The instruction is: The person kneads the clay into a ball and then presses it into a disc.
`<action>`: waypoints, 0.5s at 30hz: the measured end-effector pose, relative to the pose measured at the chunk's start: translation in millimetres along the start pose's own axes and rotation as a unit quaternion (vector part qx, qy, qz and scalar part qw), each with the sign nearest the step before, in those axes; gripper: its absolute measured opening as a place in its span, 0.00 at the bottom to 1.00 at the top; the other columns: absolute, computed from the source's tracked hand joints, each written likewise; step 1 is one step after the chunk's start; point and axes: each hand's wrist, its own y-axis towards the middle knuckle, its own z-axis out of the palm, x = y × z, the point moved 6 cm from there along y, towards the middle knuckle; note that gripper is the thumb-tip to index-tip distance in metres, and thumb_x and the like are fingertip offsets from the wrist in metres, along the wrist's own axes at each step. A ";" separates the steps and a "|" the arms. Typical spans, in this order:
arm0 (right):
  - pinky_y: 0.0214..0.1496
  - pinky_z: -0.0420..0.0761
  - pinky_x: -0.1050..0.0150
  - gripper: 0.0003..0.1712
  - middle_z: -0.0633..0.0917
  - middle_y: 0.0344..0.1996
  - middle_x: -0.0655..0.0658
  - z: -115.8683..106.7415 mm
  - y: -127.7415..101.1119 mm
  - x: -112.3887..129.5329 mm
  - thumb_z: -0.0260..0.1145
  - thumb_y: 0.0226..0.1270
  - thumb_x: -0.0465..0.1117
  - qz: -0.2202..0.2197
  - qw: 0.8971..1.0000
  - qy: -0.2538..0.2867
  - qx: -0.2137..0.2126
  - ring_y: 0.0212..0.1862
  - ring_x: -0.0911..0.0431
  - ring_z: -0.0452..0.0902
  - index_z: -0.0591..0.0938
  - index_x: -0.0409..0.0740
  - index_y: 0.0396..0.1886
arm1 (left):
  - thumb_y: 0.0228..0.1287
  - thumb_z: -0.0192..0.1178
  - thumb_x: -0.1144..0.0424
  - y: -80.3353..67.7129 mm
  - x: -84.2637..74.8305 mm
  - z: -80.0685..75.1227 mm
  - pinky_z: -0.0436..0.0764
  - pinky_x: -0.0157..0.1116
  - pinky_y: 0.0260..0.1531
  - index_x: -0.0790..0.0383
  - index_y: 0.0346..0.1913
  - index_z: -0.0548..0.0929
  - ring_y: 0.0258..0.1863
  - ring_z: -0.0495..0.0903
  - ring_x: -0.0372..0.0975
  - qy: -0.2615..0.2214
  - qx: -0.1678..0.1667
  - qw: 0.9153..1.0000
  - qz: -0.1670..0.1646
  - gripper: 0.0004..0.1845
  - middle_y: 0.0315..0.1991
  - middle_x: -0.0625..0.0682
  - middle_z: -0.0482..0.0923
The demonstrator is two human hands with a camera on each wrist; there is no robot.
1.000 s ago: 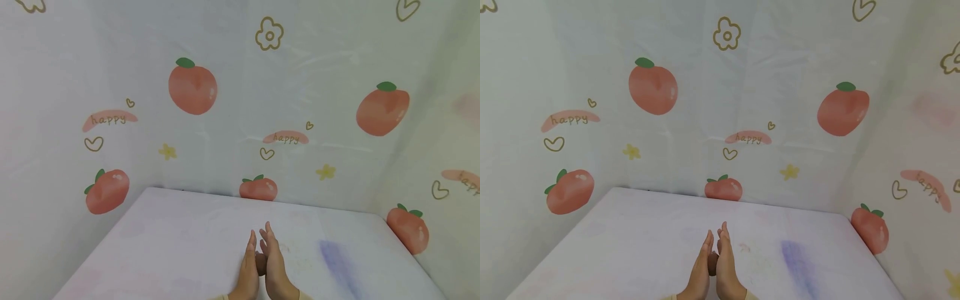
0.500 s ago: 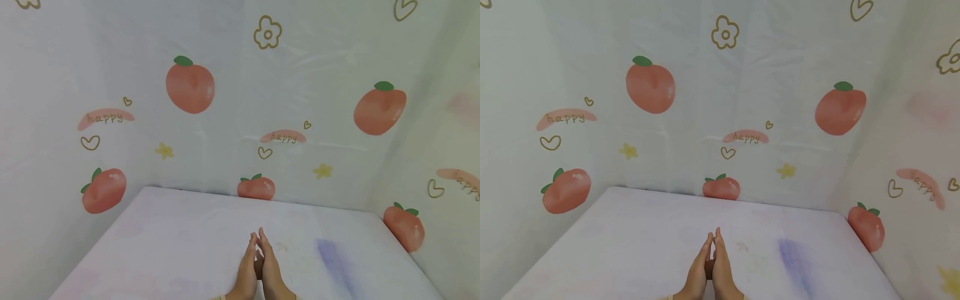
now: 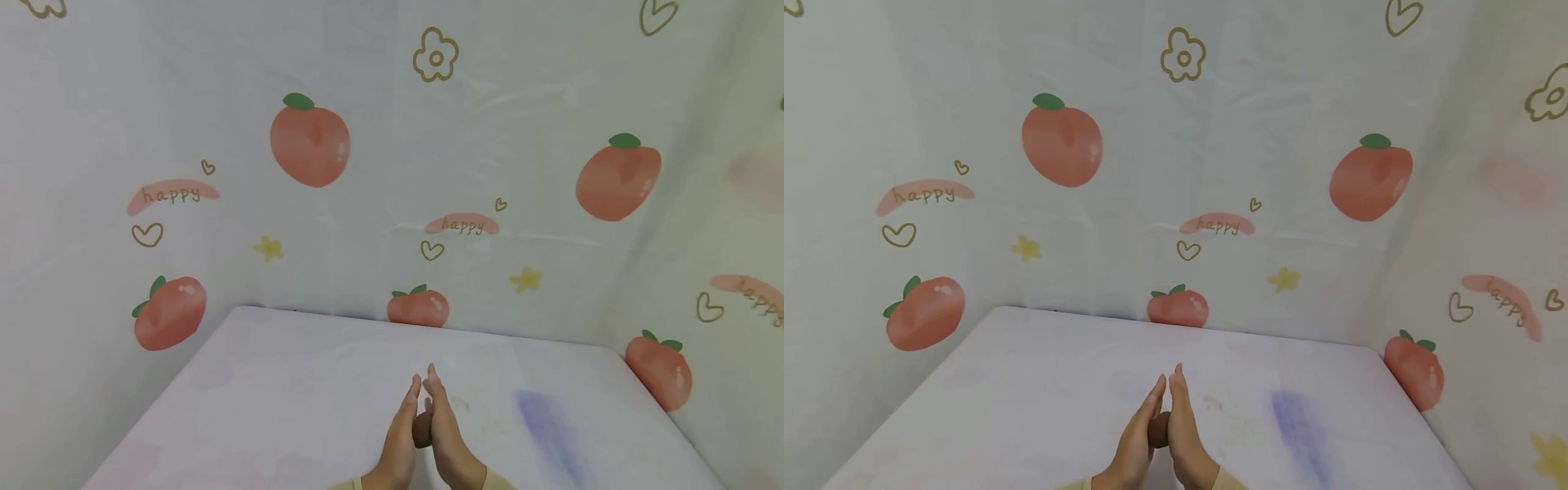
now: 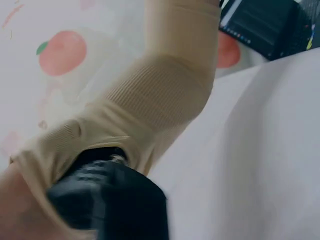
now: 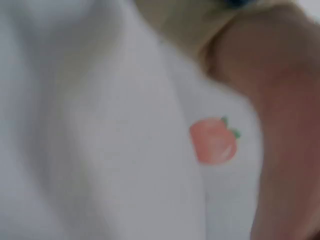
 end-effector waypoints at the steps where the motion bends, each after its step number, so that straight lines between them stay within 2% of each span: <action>1: 0.72 0.33 0.32 0.42 0.40 0.77 0.34 -0.9 0.6 2.5 0.36 0.76 0.64 -0.013 1.000 -0.011 -0.001 0.76 0.35 0.31 0.42 0.45 0.78 | 0.79 0.24 0.50 -0.2 0.3 -0.2 0.28 0.62 0.68 0.71 0.75 0.39 0.75 0.26 0.57 -0.001 0.001 1.000 0.000 0.33 0.77 0.62 0.31; 3: 0.71 0.33 0.32 0.42 0.38 0.77 0.37 0.0 -0.1 5.4 0.38 0.77 0.62 -0.040 0.999 -0.030 0.005 0.76 0.36 0.29 0.41 0.43 0.78 | 0.79 0.24 0.49 0.2 2.5 -2.0 0.27 0.62 0.68 0.71 0.75 0.39 0.74 0.26 0.58 -0.008 -0.005 1.000 -0.012 0.34 0.77 0.63 0.29; 6: 0.71 0.35 0.31 0.40 0.42 0.78 0.38 2.3 -3.1 6.8 0.42 0.78 0.58 -0.079 0.996 -0.049 0.007 0.77 0.39 0.30 0.42 0.44 0.78 | 0.79 0.24 0.48 0.8 8.1 -3.9 0.25 0.64 0.66 0.74 0.74 0.37 0.73 0.23 0.61 -0.020 -0.009 0.999 -0.032 0.36 0.76 0.66 0.26; 10: 0.71 0.35 0.32 0.37 0.45 0.77 0.39 -0.1 -2.5 8.5 0.41 0.79 0.53 -0.123 0.990 -0.063 -0.012 0.77 0.40 0.33 0.45 0.43 0.78 | 0.79 0.21 0.51 -1.1 9.2 0.0 0.27 0.62 0.67 0.79 0.72 0.35 0.72 0.23 0.62 -0.024 0.020 0.999 -0.025 0.35 0.74 0.69 0.25; 12: 0.72 0.37 0.32 0.36 0.46 0.77 0.36 0.2 -2.8 7.9 0.39 0.80 0.52 -0.121 0.990 -0.068 -0.010 0.77 0.39 0.34 0.45 0.41 0.78 | 0.79 0.21 0.53 -1.0 6.4 -0.4 0.29 0.61 0.69 0.78 0.72 0.36 0.73 0.25 0.60 -0.022 0.018 0.999 -0.016 0.33 0.75 0.68 0.27; 15: 0.71 0.38 0.31 0.37 0.42 0.77 0.33 9.2 -7.9 4.6 0.34 0.80 0.55 -0.076 0.995 -0.050 0.048 0.76 0.37 0.32 0.41 0.38 0.77 | 0.80 0.24 0.51 4.6 2.9 -8.6 0.29 0.60 0.70 0.73 0.75 0.38 0.75 0.27 0.57 -0.006 -0.018 1.000 -0.009 0.33 0.77 0.64 0.30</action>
